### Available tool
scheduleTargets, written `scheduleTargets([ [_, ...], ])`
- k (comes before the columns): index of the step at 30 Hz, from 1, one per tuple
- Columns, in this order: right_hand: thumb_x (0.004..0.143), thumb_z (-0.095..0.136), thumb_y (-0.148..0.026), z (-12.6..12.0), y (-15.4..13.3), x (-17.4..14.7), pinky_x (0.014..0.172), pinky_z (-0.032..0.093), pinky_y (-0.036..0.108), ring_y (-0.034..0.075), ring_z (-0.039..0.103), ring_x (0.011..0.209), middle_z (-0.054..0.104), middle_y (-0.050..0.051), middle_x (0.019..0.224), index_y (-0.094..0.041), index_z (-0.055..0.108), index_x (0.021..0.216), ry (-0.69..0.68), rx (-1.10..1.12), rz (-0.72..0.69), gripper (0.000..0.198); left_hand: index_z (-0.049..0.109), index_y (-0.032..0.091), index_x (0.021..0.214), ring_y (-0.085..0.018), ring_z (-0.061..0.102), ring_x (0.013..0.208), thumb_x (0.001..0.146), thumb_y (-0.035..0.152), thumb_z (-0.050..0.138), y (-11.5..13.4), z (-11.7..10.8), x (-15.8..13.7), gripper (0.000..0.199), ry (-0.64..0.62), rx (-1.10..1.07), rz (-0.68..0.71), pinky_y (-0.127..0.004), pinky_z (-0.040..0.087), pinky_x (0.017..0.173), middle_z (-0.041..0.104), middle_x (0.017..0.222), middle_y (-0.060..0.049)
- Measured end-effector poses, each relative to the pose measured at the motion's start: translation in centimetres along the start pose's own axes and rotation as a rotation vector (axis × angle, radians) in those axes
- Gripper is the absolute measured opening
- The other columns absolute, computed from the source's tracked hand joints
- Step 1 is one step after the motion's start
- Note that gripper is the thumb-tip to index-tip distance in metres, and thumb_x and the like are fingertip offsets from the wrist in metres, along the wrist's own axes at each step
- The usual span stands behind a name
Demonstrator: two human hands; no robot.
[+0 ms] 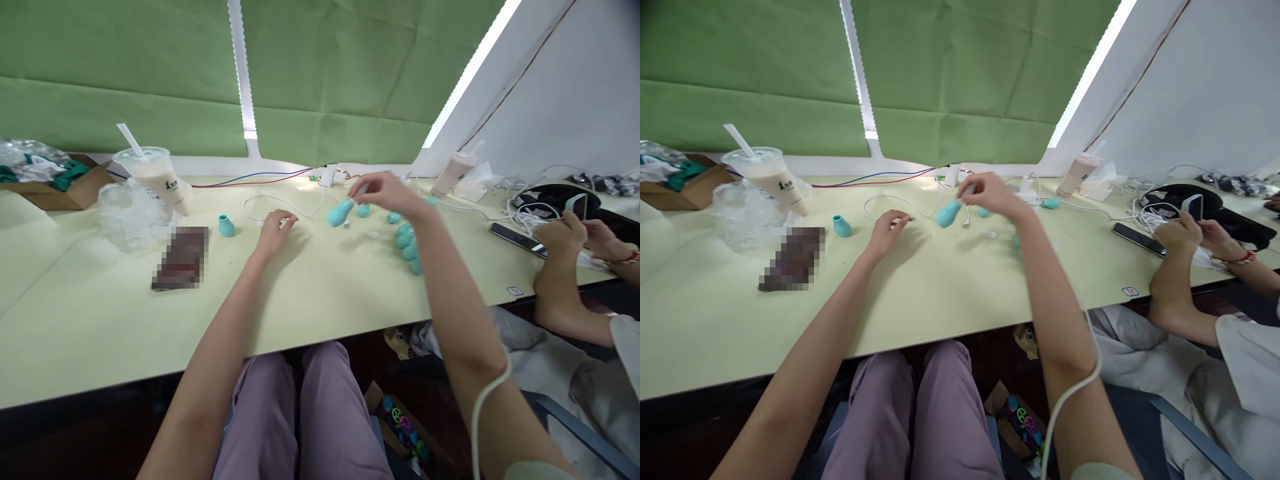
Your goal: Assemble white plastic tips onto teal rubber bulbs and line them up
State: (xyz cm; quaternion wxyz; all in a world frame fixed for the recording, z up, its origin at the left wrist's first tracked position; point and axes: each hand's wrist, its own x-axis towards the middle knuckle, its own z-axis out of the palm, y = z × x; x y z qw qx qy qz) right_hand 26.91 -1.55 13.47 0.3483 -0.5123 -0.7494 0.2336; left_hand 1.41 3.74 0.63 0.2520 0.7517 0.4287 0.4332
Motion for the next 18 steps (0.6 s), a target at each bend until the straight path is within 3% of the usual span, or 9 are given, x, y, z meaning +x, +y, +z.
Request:
scheduleTargets([
  [3,0.069,0.068,-0.028,6.7,1.5,1.0,0.061,0.046,0.026,0.013,0.058,0.065,0.064,0.002,0.07,-0.016,0.068,0.077,-0.063,0.193,-0.026,0.014,0.067,0.015,0.097,-0.021,0.059,0.098,0.087,0.055,0.045,1.8,-0.3,-0.2,0.047,-0.137,-0.264,-0.027,-0.031,0.045,0.086,0.067,0.104,-0.009],
  [6,0.07,0.066,-0.034,12.3,3.3,1.8,0.061,0.048,0.027,0.013,0.058,0.062,0.062,0.0,0.066,-0.017,0.067,0.081,0.018,0.38,0.002,0.02,0.067,0.012,0.099,-0.02,0.061,0.084,0.078,0.063,0.053,2.2,-0.7,-0.4,0.057,-0.372,-0.379,-0.091,-0.032,0.048,0.079,0.069,0.094,-0.011],
  [8,0.071,0.065,-0.038,14.6,4.3,1.9,0.062,0.049,0.026,0.012,0.059,0.062,0.062,-0.001,0.071,-0.019,0.065,0.093,0.09,0.475,0.023,0.029,0.067,0.011,0.093,-0.018,0.06,0.074,0.073,0.065,0.059,1.6,-0.8,-0.4,0.058,-0.432,-0.368,-0.128,-0.03,0.048,0.072,0.069,0.086,-0.01],
  [12,0.076,0.06,-0.042,15.4,6.1,1.6,0.062,0.049,0.026,0.011,0.059,0.066,0.064,0.001,0.101,-0.028,0.056,0.115,0.227,0.443,0.06,0.042,0.066,0.013,0.072,-0.014,0.053,0.063,0.074,0.064,0.056,-0.2,-0.9,-0.1,0.052,-0.419,-0.249,-0.172,-0.027,0.042,0.063,0.064,0.07,-0.006],
  [15,0.08,0.056,-0.034,14.7,7.2,1.2,0.071,0.048,0.03,0.013,0.057,0.068,0.065,0.001,0.1,-0.026,0.064,0.102,0.3,0.17,0.104,0.025,0.064,0.014,0.075,-0.013,0.052,0.063,0.075,0.059,0.057,-0.8,-1.0,0.0,0.045,-0.372,-0.25,-0.23,-0.026,0.04,0.062,0.065,0.073,-0.005],
  [18,0.08,0.058,-0.025,14.4,7.6,0.7,0.081,0.044,0.034,0.016,0.056,0.079,0.067,0.001,0.094,-0.025,0.069,0.089,0.23,-0.115,0.084,0.014,0.064,0.015,0.087,-0.015,0.055,0.069,0.075,0.052,0.059,-0.9,-1.4,0.1,0.039,-0.325,-0.308,-0.268,-0.026,0.041,0.067,0.067,0.081,-0.006],
])
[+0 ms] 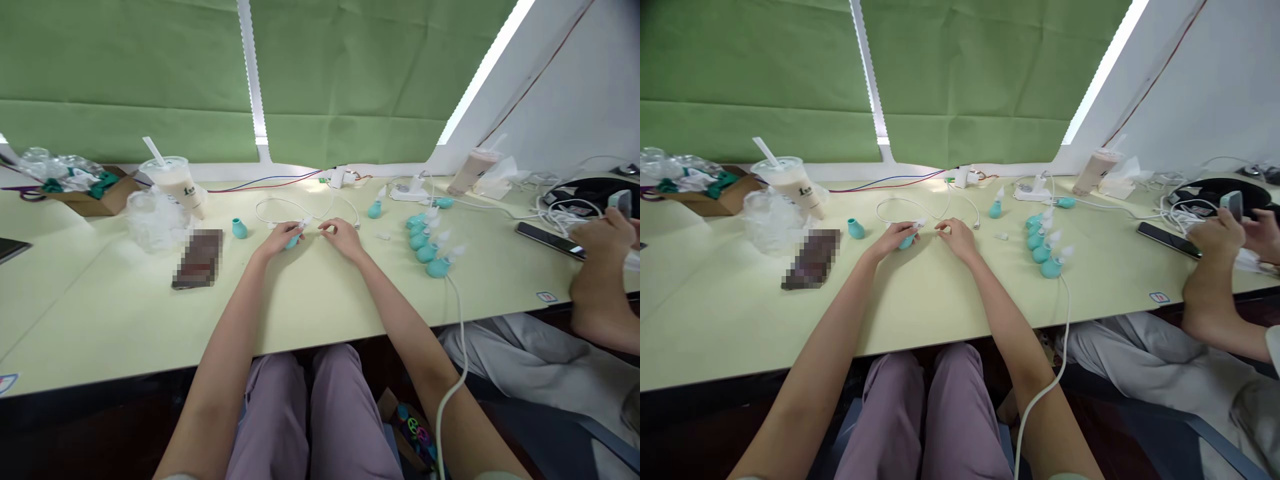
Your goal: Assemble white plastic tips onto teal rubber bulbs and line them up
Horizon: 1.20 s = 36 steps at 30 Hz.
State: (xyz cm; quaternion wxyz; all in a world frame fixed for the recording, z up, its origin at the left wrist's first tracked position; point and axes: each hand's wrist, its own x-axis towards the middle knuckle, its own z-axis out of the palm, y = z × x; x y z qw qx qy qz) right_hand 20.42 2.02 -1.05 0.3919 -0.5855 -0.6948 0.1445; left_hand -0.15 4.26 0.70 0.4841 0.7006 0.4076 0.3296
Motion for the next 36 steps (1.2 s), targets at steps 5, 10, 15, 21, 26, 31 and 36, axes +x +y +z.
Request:
scheduleTargets([
  [5,0.08,0.061,-0.025,0.0,-0.3,-0.5,0.085,0.041,0.035,0.021,0.054,0.094,0.067,0.003,0.099,-0.026,0.072,0.09,-0.068,-0.164,-0.068,0.015,0.062,0.014,0.089,-0.014,0.055,0.07,0.074,0.049,0.057,-0.7,-0.8,0.0,0.038,0.059,-0.002,0.012,-0.027,0.042,0.071,0.066,0.084,-0.008],
  [10,0.08,0.064,-0.029,0.7,-0.2,-0.5,0.085,0.039,0.04,0.027,0.052,0.1,0.066,0.007,0.103,-0.026,0.074,0.093,-0.076,-0.287,-0.109,0.016,0.063,0.011,0.102,-0.016,0.057,0.075,0.072,0.049,0.06,-1.7,-1.2,0.2,0.048,0.073,0.0,0.05,-0.029,0.042,0.075,0.067,0.085,-0.01],
  [15,0.081,0.062,-0.027,1.4,-0.1,-0.2,0.084,0.037,0.04,0.026,0.054,0.096,0.069,0.006,0.094,-0.025,0.073,0.08,-0.066,-0.272,-0.102,0.012,0.066,0.01,0.1,-0.017,0.057,0.078,0.072,0.054,0.059,-1.4,-0.9,0.1,0.052,0.056,0.08,0.07,-0.029,0.042,0.075,0.068,0.085,-0.009],
  [21,0.079,0.063,-0.037,0.5,-1.7,-0.1,0.079,0.043,0.034,0.019,0.055,0.079,0.07,0.002,0.09,-0.025,0.072,0.081,0.123,0.153,-0.082,0.015,0.069,0.013,0.093,-0.018,0.057,0.079,0.077,0.058,0.053,-0.4,0.0,-0.2,0.051,-0.029,0.14,0.078,-0.029,0.043,0.074,0.069,0.084,-0.007],
  [26,0.077,0.066,-0.037,0.7,-2.2,-0.4,0.08,0.042,0.034,0.019,0.054,0.08,0.07,0.001,0.09,-0.027,0.073,0.078,0.065,0.16,-0.127,0.013,0.069,0.014,0.095,-0.021,0.059,0.087,0.08,0.052,0.052,-0.2,0.6,-0.1,0.044,-0.09,0.134,0.079,-0.031,0.043,0.083,0.069,0.088,-0.007],
  [31,0.079,0.065,-0.036,1.1,-1.9,-0.4,0.088,0.04,0.038,0.022,0.056,0.094,0.068,0.002,0.095,-0.03,0.075,0.077,0.065,0.077,-0.102,0.011,0.069,0.014,0.094,-0.021,0.059,0.085,0.082,0.046,0.049,-0.2,1.0,0.0,0.04,-0.075,0.162,0.058,-0.032,0.043,0.082,0.068,0.086,-0.006],
  [36,0.075,0.068,-0.038,1.3,-1.9,-0.2,0.091,0.042,0.04,0.024,0.056,0.097,0.067,0.004,0.102,-0.029,0.075,0.081,0.109,0.144,-0.045,0.013,0.069,0.013,0.089,-0.018,0.058,0.081,0.083,0.048,0.045,0.0,1.6,0.1,0.043,-0.029,0.159,0.089,-0.029,0.043,0.077,0.067,0.084,-0.007],
])
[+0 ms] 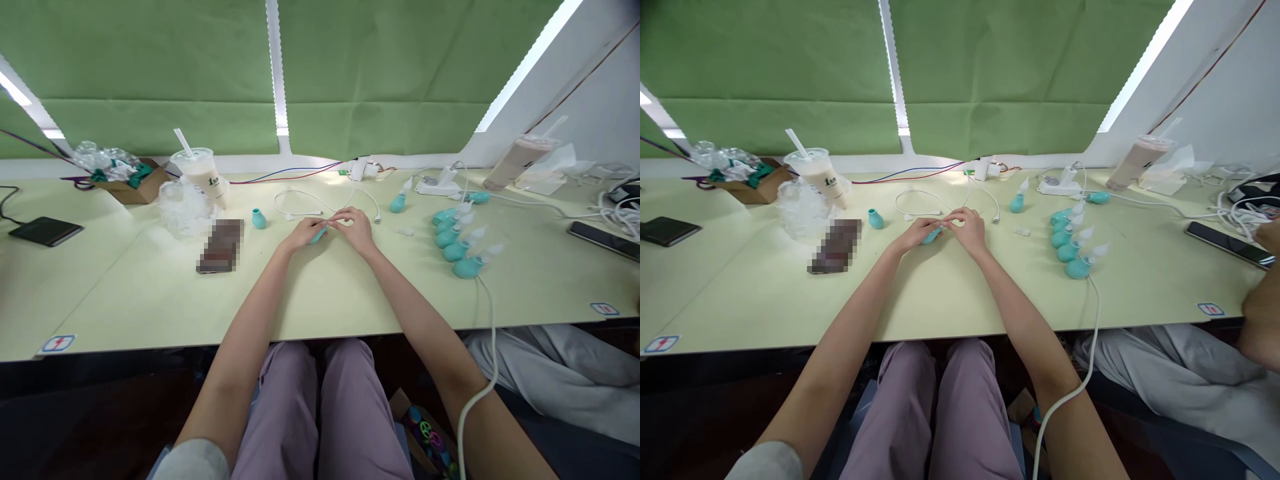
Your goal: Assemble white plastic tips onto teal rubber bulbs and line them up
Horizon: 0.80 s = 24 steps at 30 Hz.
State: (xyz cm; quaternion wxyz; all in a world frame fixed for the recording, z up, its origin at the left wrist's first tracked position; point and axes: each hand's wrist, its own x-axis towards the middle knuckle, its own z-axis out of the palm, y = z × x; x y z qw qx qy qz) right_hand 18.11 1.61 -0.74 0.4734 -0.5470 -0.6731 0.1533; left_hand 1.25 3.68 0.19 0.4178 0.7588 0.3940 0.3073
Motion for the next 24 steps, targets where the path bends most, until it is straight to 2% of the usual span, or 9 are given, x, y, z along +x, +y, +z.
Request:
scheduleTargets([
  [2,0.072,0.069,-0.039,0.05,-0.01,0.04,0.09,0.044,0.04,0.024,0.056,0.102,0.064,0.005,0.113,-0.028,0.073,0.095,0.021,0.113,0.057,0.025,0.068,0.013,0.084,-0.017,0.056,0.076,0.084,0.051,0.044,0.05,0.27,0.08,0.046,0.039,0.017,0.036,-0.028,0.042,0.073,0.066,0.08,-0.006],
  [4,0.069,0.071,-0.041,-0.06,-0.07,0.06,0.088,0.047,0.038,0.022,0.057,0.102,0.063,0.006,0.116,-0.027,0.069,0.105,-0.032,0.291,0.133,0.039,0.068,0.013,0.078,-0.015,0.054,0.071,0.084,0.057,0.042,0.05,0.53,0.15,0.051,0.065,0.028,0.061,-0.027,0.041,0.069,0.065,0.077,-0.006],
  [7,0.065,0.074,-0.043,-0.48,-0.27,0.02,0.087,0.048,0.037,0.019,0.063,0.088,0.07,0.005,0.094,-0.021,0.07,0.098,-0.201,0.542,0.217,0.04,0.069,0.012,0.079,-0.015,0.053,0.07,0.082,0.063,0.043,0.06,0.76,0.16,0.057,0.073,0.019,0.081,-0.026,0.039,0.067,0.065,0.075,-0.005],
  [9,0.061,0.077,-0.043,-0.76,-0.48,-0.06,0.089,0.048,0.037,0.017,0.064,0.08,0.07,0.003,0.082,-0.019,0.072,0.091,-0.253,0.628,0.231,0.039,0.07,0.012,0.082,-0.015,0.053,0.072,0.079,0.063,0.048,0.12,0.75,0.08,0.056,0.083,0.016,0.098,-0.025,0.039,0.068,0.065,0.076,-0.004],
  [13,0.054,0.081,-0.045,-0.86,-0.71,-0.21,0.09,0.049,0.038,0.018,0.064,0.08,0.072,0.003,0.085,-0.02,0.073,0.087,-0.232,0.66,0.237,0.042,0.072,0.013,0.085,-0.015,0.054,0.075,0.077,0.061,0.055,0.31,0.41,-0.15,0.052,0.077,0.002,0.091,-0.025,0.039,0.07,0.066,0.078,-0.004],
  [18,0.052,0.082,-0.049,-0.51,-0.4,-0.33,0.093,0.049,0.039,0.021,0.065,0.091,0.072,0.006,0.096,-0.02,0.073,0.089,-0.209,0.653,0.241,0.048,0.073,0.012,0.084,-0.014,0.054,0.073,0.077,0.059,0.056,0.58,0.09,-0.44,0.05,0.027,-0.022,0.096,-0.024,0.04,0.069,0.067,0.077,-0.004],
  [20,0.055,0.08,-0.05,-0.51,-0.31,-0.37,0.094,0.049,0.039,0.021,0.064,0.097,0.071,0.007,0.103,-0.02,0.072,0.092,-0.212,0.657,0.246,0.049,0.073,0.012,0.081,-0.013,0.053,0.07,0.078,0.058,0.055,0.67,0.09,-0.5,0.05,0.027,-0.025,0.099,-0.024,0.039,0.067,0.067,0.075,-0.004],
  [24,0.072,0.066,-0.055,-0.7,-0.53,-0.43,0.096,0.047,0.039,0.02,0.061,0.108,0.066,0.006,0.12,-0.026,0.068,0.105,-0.26,0.704,0.26,0.044,0.073,0.011,0.078,-0.011,0.051,0.064,0.079,0.058,0.055,0.69,0.15,-0.42,0.051,0.098,-0.03,0.08,-0.023,0.038,0.061,0.066,0.071,-0.004],
])
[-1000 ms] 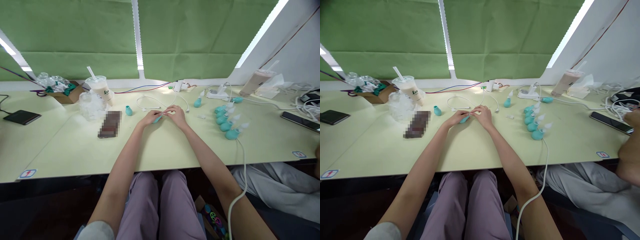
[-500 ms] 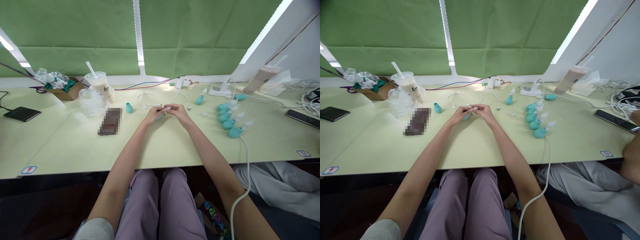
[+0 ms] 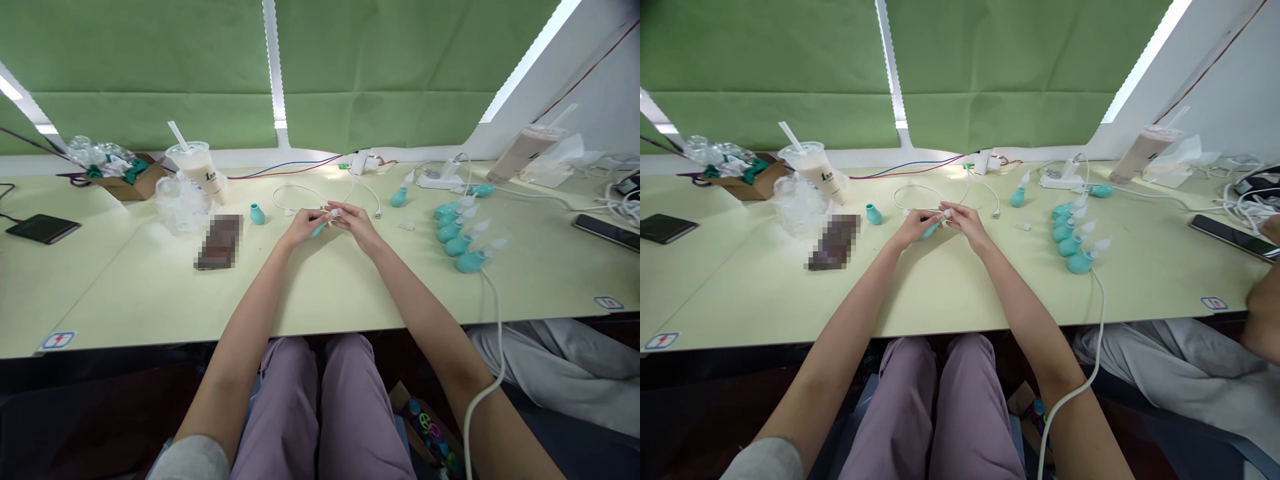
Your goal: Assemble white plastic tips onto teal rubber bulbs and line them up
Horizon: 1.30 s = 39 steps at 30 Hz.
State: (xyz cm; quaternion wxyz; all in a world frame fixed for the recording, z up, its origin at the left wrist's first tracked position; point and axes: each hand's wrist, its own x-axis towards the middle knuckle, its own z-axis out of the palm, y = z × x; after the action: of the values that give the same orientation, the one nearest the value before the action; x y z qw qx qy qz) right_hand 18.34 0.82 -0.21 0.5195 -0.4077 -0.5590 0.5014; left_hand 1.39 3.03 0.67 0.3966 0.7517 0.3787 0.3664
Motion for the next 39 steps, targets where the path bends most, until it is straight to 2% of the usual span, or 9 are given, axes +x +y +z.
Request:
scheduleTargets([
  [3,0.077,0.061,-0.056,0.3,-0.3,-0.1,0.097,0.046,0.04,0.019,0.06,0.111,0.063,0.005,0.125,-0.03,0.065,0.112,-0.01,0.0,-0.018,0.044,0.074,0.01,0.084,-0.01,0.049,0.06,0.077,0.057,0.057,0.0,0.0,0.1,0.05,0.041,-0.023,-0.017,-0.023,0.037,0.057,0.066,0.07,-0.005],
  [9,0.071,0.065,-0.059,1.1,-0.3,0.0,0.096,0.047,0.039,0.022,0.057,0.116,0.063,0.007,0.124,-0.03,0.059,0.121,0.016,-0.084,-0.082,0.059,0.075,0.01,0.079,-0.009,0.046,0.056,0.074,0.056,0.06,0.3,0.1,0.0,0.048,0.123,0.003,-0.015,-0.024,0.034,0.055,0.063,0.063,-0.004],
  [15,0.068,0.068,-0.058,1.0,0.1,0.1,0.095,0.048,0.037,0.021,0.057,0.115,0.064,0.008,0.121,-0.026,0.065,0.109,0.039,-0.073,-0.109,0.051,0.073,0.01,0.079,-0.01,0.047,0.058,0.074,0.056,0.061,0.5,0.0,-0.1,0.047,0.078,-0.059,-0.024,-0.024,0.035,0.056,0.064,0.067,-0.004],
  [21,0.062,0.075,-0.054,0.5,0.4,0.5,0.093,0.05,0.037,0.021,0.064,0.099,0.07,0.007,0.106,-0.022,0.07,0.093,0.064,-0.049,-0.163,0.045,0.069,0.01,0.074,-0.012,0.052,0.061,0.08,0.059,0.053,-0.2,0.3,0.1,0.051,0.036,-0.162,-0.036,-0.025,0.04,0.06,0.064,0.069,-0.006],
  [24,0.06,0.077,-0.052,0.3,0.5,0.6,0.092,0.052,0.039,0.021,0.065,0.094,0.07,0.006,0.103,-0.022,0.069,0.097,0.041,-0.023,-0.122,0.048,0.068,0.011,0.084,-0.014,0.056,0.064,0.084,0.059,0.045,-0.8,0.7,0.4,0.054,0.053,-0.223,-0.058,-0.027,0.043,0.063,0.066,0.073,-0.007],
  [27,0.061,0.076,-0.051,0.3,0.4,0.5,0.086,0.056,0.041,0.02,0.067,0.089,0.07,0.004,0.102,-0.024,0.068,0.103,0.015,-0.028,-0.061,0.05,0.065,0.012,0.093,-0.016,0.059,0.069,0.087,0.055,0.042,-1.1,1.1,0.4,0.05,0.097,-0.159,-0.013,-0.028,0.044,0.066,0.067,0.077,-0.007],
  [32,0.06,0.078,-0.046,0.1,-0.4,0.3,0.083,0.057,0.039,0.016,0.066,0.074,0.068,0.001,0.083,-0.021,0.07,0.09,0.039,-0.005,-0.104,0.04,0.041,0.019,0.117,-0.015,0.061,0.071,0.09,0.043,0.043,-0.6,1.7,0.1,0.035,0.206,-0.062,0.081,-0.026,0.044,0.068,0.067,0.077,-0.001],
  [36,0.057,0.079,-0.043,0.1,-0.9,0.3,0.08,0.056,0.039,0.015,0.064,0.064,0.065,0.0,0.07,-0.018,0.069,0.081,0.07,-0.02,-0.167,0.036,0.032,0.021,0.117,-0.014,0.061,0.067,0.091,0.04,0.042,0.0,1.9,0.1,0.033,0.22,-0.063,0.073,-0.026,0.043,0.067,0.066,0.07,0.001],
  [39,0.057,0.078,-0.046,0.4,-0.7,0.1,0.079,0.056,0.038,0.015,0.064,0.067,0.066,0.001,0.076,-0.018,0.068,0.08,0.076,-0.041,-0.18,0.037,0.032,0.021,0.118,-0.015,0.062,0.066,0.091,0.042,0.041,0.0,1.7,0.2,0.035,0.216,-0.081,0.054,-0.027,0.044,0.067,0.065,0.069,0.001],
])
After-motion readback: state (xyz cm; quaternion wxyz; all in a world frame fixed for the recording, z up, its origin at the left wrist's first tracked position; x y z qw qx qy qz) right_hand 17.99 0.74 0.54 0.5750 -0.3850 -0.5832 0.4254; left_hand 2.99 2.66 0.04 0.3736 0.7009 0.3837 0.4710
